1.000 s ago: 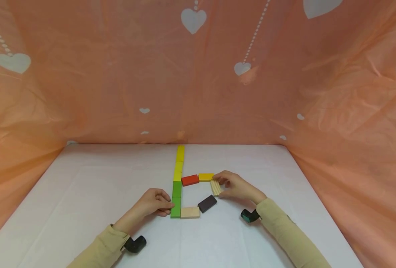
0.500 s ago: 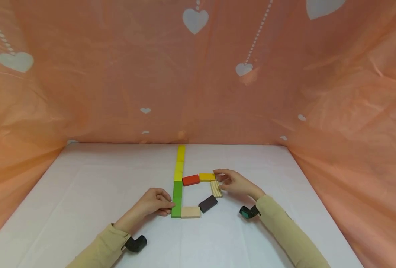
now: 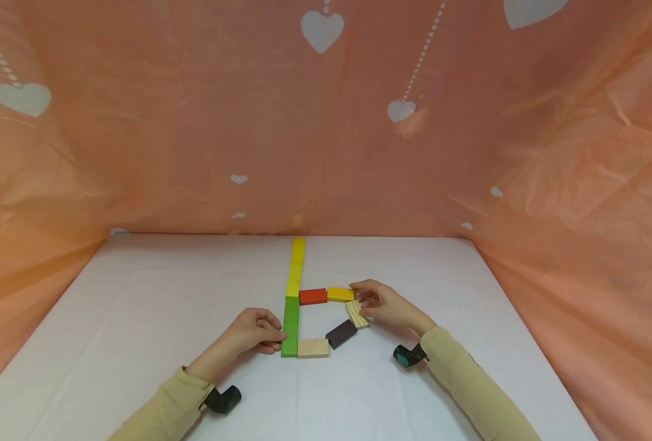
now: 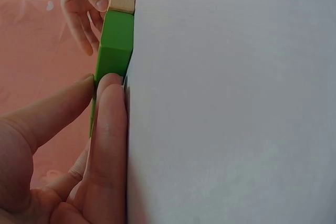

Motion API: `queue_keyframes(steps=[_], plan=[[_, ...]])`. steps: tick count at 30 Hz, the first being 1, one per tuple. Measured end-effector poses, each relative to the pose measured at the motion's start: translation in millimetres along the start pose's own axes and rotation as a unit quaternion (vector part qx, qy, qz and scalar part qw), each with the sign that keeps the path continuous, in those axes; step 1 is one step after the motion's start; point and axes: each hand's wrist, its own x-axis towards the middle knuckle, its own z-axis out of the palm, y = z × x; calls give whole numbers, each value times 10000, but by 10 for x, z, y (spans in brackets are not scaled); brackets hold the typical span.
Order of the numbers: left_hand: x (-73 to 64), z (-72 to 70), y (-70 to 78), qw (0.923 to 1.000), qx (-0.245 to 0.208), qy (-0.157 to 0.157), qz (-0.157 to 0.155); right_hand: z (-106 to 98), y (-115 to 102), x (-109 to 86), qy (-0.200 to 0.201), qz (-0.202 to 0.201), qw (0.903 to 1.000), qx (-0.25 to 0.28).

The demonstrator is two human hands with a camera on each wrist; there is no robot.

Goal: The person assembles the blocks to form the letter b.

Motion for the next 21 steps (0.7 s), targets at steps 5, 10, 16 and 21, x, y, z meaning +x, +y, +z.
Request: queue_keyframes(steps=[5, 10, 16, 21], plan=[[-11, -4, 13, 10000, 2, -11, -4, -17, 0, -33, -152, -7, 9998, 157], [-10, 2, 9, 10000, 10, 2, -5, -79, 54, -94, -425, -80, 9988, 235], [3, 5, 3, 10000, 28, 33, -12, -111, 82, -131, -549, -480, 9972, -177], [3, 9, -10, 10000, 60, 48, -4, -88, 95, -118, -482, -338, 9973, -447]])
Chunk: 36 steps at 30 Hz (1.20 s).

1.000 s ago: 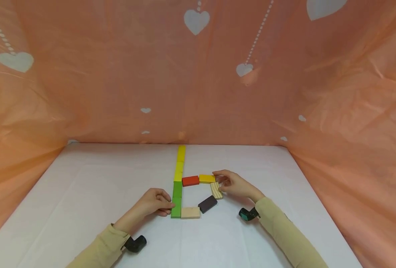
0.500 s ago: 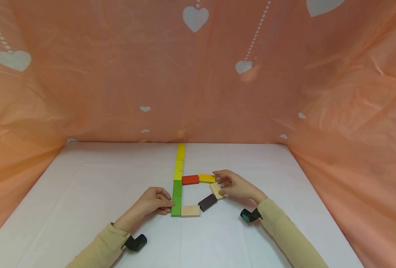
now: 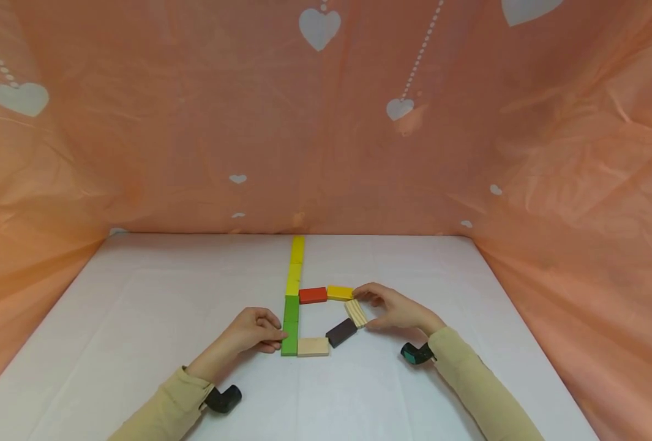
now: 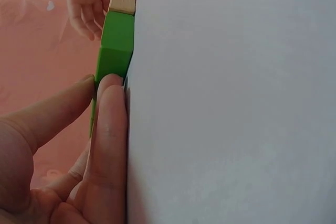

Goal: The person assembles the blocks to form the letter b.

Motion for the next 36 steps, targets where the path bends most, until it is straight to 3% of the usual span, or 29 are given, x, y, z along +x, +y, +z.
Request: queue_keyframes(steps=[17, 20, 24, 31, 36], plan=[[0, 0, 35, 10000, 5, 50, -74, 36, -31, 30, 457, 91, 9986, -232], [-8, 0, 45, 10000, 8, 14, -57, 36, -71, 30, 538, -103, 9981, -295], [-8, -1, 56, 9999, 39, 40, -93, 108, -179, 36, 377, -305, 9975, -522], [-3, 3, 47, 9997, -13, 90, -235, 245, -323, 30, -64, -389, 9890, -1429], [-3, -4, 41, 9998, -26, 46, -180, 264, -335, 36, -59, -345, 9878, -1519]])
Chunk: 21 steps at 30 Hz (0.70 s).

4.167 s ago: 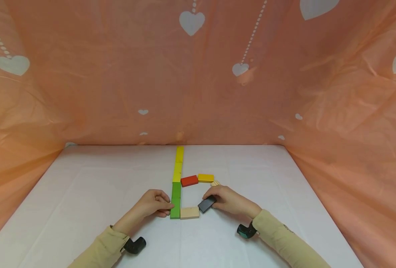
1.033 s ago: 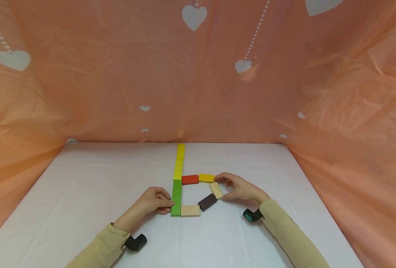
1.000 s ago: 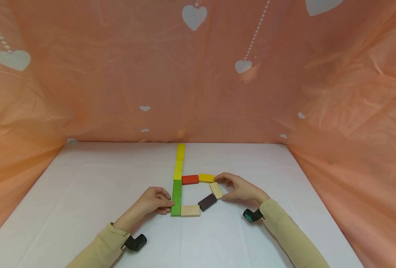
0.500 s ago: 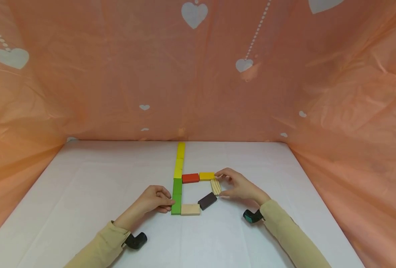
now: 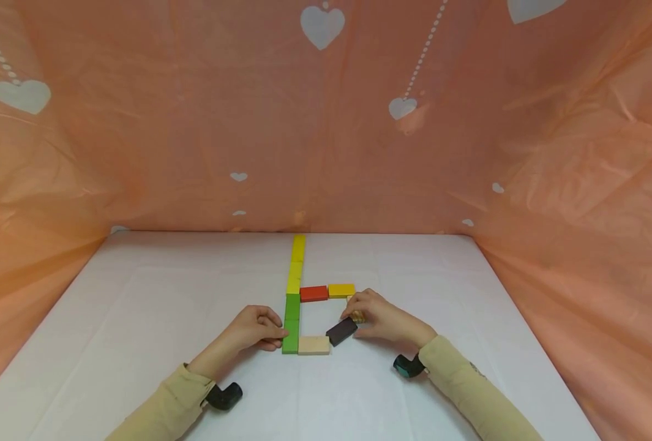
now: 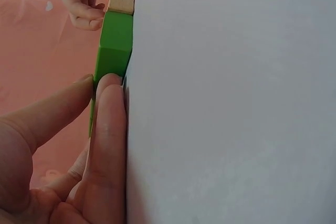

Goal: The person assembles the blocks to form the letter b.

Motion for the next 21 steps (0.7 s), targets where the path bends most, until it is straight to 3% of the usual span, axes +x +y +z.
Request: queue_keyframes(steps=[21], plan=[[-21, 2, 0, 9999, 30, -70, 151, -32, 39, 6, -333, -124, 9989, 307]])
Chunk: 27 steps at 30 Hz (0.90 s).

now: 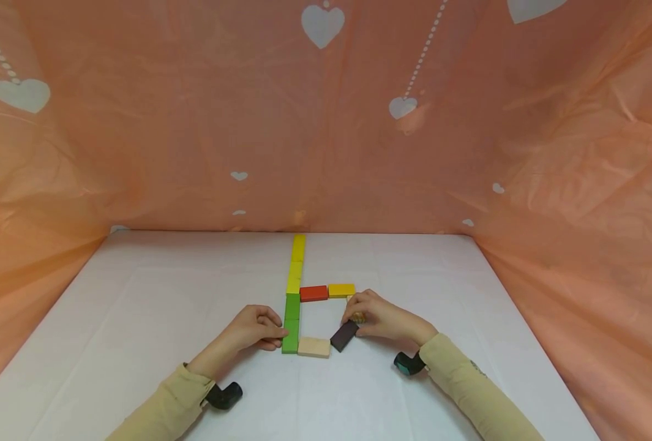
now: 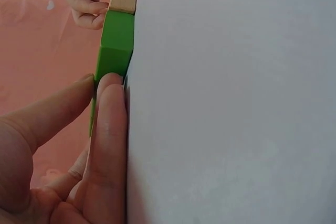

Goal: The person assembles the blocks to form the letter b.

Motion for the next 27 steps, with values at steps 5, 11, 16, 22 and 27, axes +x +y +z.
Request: queue_keyframes(steps=[5, 11, 16, 22, 27], plan=[[2, -1, -3, 10000, -17, 13, -31, 2, 16, 1, -44, -92, 9999, -34], [19, -2, -23, 10000, -79, 17, -58, -10, 30, -19, 104, -236, 9996, 99], [26, 2, -38, 9999, -87, 31, -49, -44, 106, -70, 787, -197, 9952, 539], [13, 1, -25, 9999, -54, 63, -60, -82, 184, -129, 984, 341, 9905, 895], [10, 6, -19, 9999, -40, 103, -93, -62, 219, -135, 845, 582, 9893, 1036]])
